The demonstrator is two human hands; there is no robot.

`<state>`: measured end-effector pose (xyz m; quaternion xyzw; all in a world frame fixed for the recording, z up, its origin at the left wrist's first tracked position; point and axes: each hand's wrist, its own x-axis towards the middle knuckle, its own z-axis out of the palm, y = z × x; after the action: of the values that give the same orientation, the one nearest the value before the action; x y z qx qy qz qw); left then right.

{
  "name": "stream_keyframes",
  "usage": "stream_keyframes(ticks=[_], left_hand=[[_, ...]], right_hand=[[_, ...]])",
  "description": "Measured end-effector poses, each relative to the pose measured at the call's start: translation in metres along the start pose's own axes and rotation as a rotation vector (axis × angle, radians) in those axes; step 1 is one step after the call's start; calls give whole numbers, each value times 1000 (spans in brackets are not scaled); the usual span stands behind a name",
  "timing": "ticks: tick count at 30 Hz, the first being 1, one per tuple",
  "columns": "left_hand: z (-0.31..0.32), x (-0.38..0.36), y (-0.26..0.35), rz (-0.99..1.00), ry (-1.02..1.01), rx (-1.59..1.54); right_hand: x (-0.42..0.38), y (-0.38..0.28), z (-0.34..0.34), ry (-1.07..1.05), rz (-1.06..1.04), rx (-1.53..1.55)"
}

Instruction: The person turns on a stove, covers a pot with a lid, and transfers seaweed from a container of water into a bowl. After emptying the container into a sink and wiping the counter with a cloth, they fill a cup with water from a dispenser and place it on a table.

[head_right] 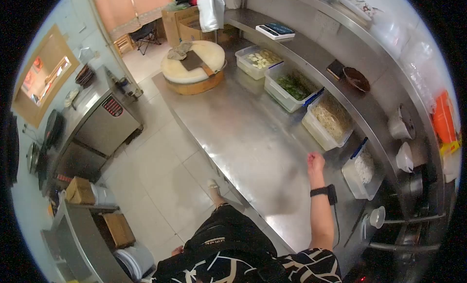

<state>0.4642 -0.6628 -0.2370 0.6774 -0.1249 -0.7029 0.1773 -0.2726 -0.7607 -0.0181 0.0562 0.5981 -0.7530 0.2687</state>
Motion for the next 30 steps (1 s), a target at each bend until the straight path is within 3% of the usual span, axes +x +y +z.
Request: stream_keyframes(ticks=[1, 2, 3, 7, 9, 10, 12, 13, 15, 17, 20, 22, 24, 26, 30], left_hand=[[-13, 15, -1, -14, -120, -85], [-20, 17, 6, 251, -146, 442], [-22, 14, 19, 332, -108, 622], [-29, 8, 79, 236, 50, 638], [-29, 6, 118, 211, 107, 584], [-29, 6, 137, 206, 132, 556], [-27, 10, 171, 215, 165, 468], [-25, 13, 186, 228, 176, 414], [-22, 23, 215, 270, 179, 285], [-16, 40, 234, 296, 159, 151], [43, 23, 300, 370, 89, 272], [55, 29, 321, 403, 23, 356], [65, 39, 344, 293, 35, 646], [92, 34, 371, 233, 65, 651], [108, 53, 409, 120, 47, 644]], right_hand=[[7, -3, 17, 14, -62, -37], [33, -4, 23, -65, -155, -192], [63, -3, 28, -146, -247, -348], [108, -16, 124, 22, -334, -325], [188, 10, 133, -131, -317, -654], [201, 16, 149, -124, -309, -653], [219, 30, 183, 377, -481, -1068], [223, 29, 191, 380, -470, -1073], [224, 28, 196, 436, -230, -607], [243, 37, 185, 379, -146, -560], [200, 16, 199, 278, -5, -182], [190, 10, 203, 274, -24, -213], [186, 8, 209, 276, -43, -235], [194, 11, 203, 178, 5, -288], [202, 26, 226, 269, -82, -219]])
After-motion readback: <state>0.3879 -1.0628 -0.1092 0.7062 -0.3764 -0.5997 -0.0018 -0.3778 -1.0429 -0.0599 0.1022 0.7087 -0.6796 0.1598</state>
